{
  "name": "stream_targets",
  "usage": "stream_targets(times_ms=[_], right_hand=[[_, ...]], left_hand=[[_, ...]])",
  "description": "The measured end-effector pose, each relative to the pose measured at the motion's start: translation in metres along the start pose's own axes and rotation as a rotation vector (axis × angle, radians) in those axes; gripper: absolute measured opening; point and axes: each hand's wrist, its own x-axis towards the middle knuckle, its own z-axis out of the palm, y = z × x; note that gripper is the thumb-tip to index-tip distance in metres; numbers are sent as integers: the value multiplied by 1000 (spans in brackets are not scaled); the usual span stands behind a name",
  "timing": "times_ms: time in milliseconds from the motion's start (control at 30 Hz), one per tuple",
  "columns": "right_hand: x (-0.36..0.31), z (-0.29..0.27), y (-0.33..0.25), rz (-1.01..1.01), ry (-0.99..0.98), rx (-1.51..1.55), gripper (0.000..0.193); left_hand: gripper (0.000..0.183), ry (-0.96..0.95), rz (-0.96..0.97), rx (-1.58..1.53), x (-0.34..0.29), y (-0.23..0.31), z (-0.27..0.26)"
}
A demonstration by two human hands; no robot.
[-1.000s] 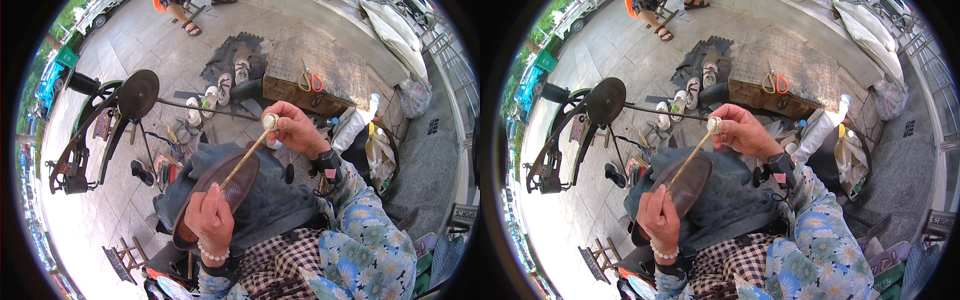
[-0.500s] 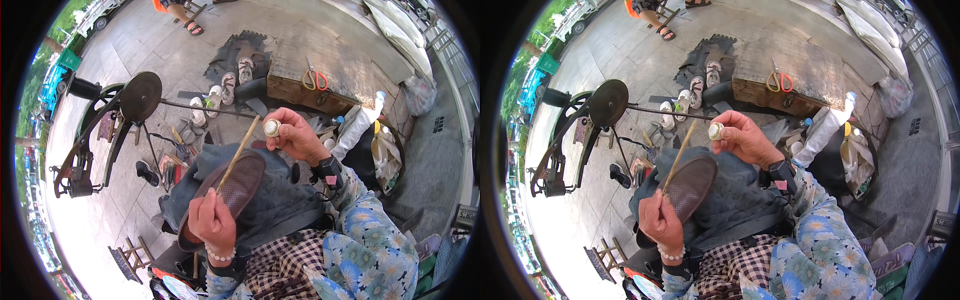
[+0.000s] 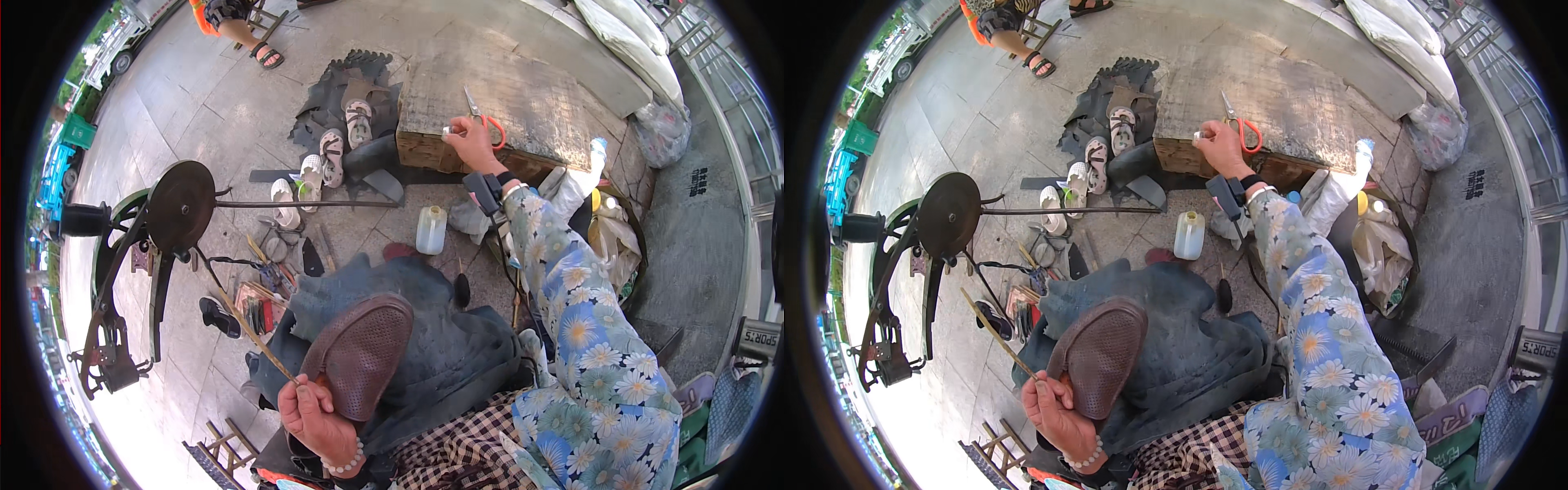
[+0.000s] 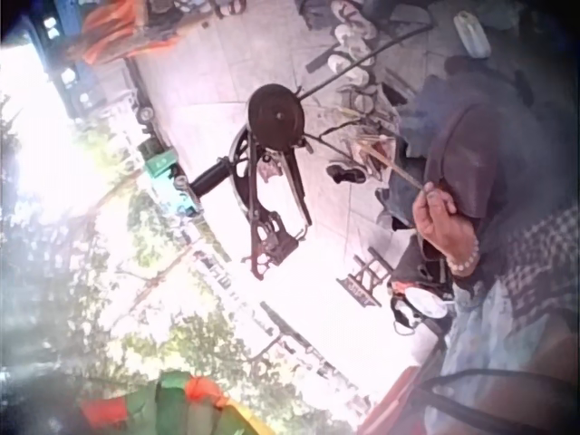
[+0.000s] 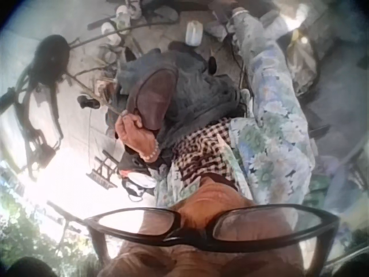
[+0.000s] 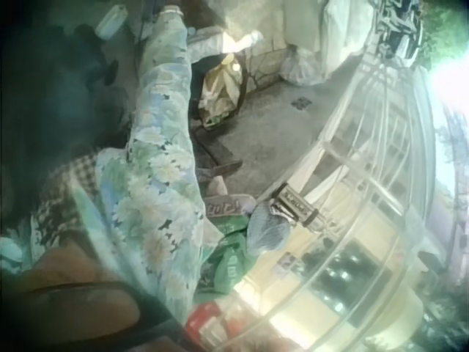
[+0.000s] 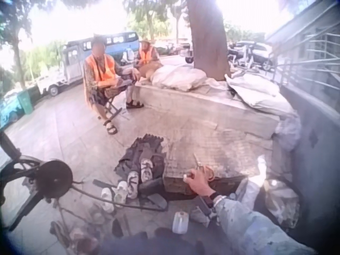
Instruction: Repairing a leather shoe by applying adhesive with a stick and inspecting the bond.
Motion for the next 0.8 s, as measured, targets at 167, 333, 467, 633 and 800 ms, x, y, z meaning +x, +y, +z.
stream_targets(times_ms=[167, 333, 467, 633, 800], right_hand=[[28, 5, 28, -140, 33, -261, 22], [15, -24, 41, -55, 244, -63, 20], [-1, -107, 81, 42, 406, -386, 12], [-18, -144, 108, 122, 261, -671, 13], [-29, -133, 62, -228, 357, -717, 15]], left_hand=[[16, 10, 8, 102, 1, 2, 7], [16, 23, -37, 212, 5, 14, 9], [23, -84, 1, 232, 6, 1, 1], [19, -54, -5, 151, 2, -6, 4], [19, -51, 13, 142, -2, -3, 3]])
